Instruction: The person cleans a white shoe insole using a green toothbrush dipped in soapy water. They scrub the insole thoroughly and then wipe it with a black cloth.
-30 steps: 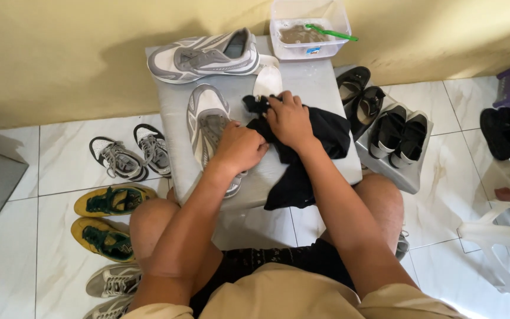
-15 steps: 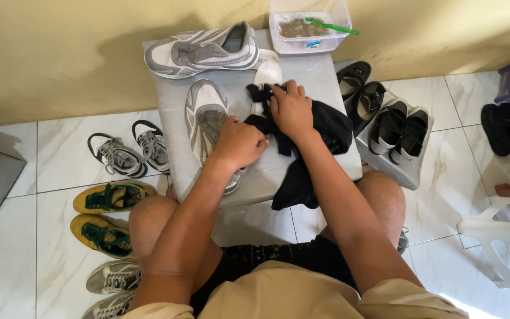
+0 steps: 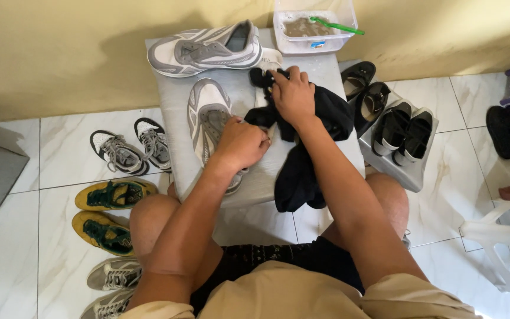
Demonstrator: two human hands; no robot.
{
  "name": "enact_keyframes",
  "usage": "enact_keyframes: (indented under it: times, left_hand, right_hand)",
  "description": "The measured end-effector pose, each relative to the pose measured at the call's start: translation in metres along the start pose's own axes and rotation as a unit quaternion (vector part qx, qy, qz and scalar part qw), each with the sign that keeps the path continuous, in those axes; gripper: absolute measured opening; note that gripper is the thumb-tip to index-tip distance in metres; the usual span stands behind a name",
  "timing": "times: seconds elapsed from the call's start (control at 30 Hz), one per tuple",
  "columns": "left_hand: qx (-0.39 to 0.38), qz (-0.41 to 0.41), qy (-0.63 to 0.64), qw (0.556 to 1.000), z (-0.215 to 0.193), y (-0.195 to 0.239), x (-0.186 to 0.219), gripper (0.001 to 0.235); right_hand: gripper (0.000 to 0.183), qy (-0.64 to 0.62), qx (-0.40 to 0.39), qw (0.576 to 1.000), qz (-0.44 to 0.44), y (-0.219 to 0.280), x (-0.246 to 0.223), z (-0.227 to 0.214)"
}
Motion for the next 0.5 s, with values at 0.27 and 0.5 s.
enact_keyframes:
  times: [0.27,0.5]
  left_hand:
    - [-0.016,-0.004,0.005,1.000,-0.005,0.000,0.001,0.031]
    - [-0.026,-0.007,-0.007,1.000,-0.003,0.000,0.002,0.032]
  right_hand:
    - [0.032,-0.053,-0.052,0.993,-0.091,0.060,-0.016,-0.023]
    - [0.030,-0.072,-0.046,0.993,-0.087,0.067,-0.023,-0.029]
Point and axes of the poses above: each hand's wrist, its own y-axis away from the middle knuckle, its own z-axis out of the palm, x = y × z, the point moved 5 cm from there along -y, towards the middle knuckle, and after that the axes turned 11 degrees about -y, right-handed, at the moved point
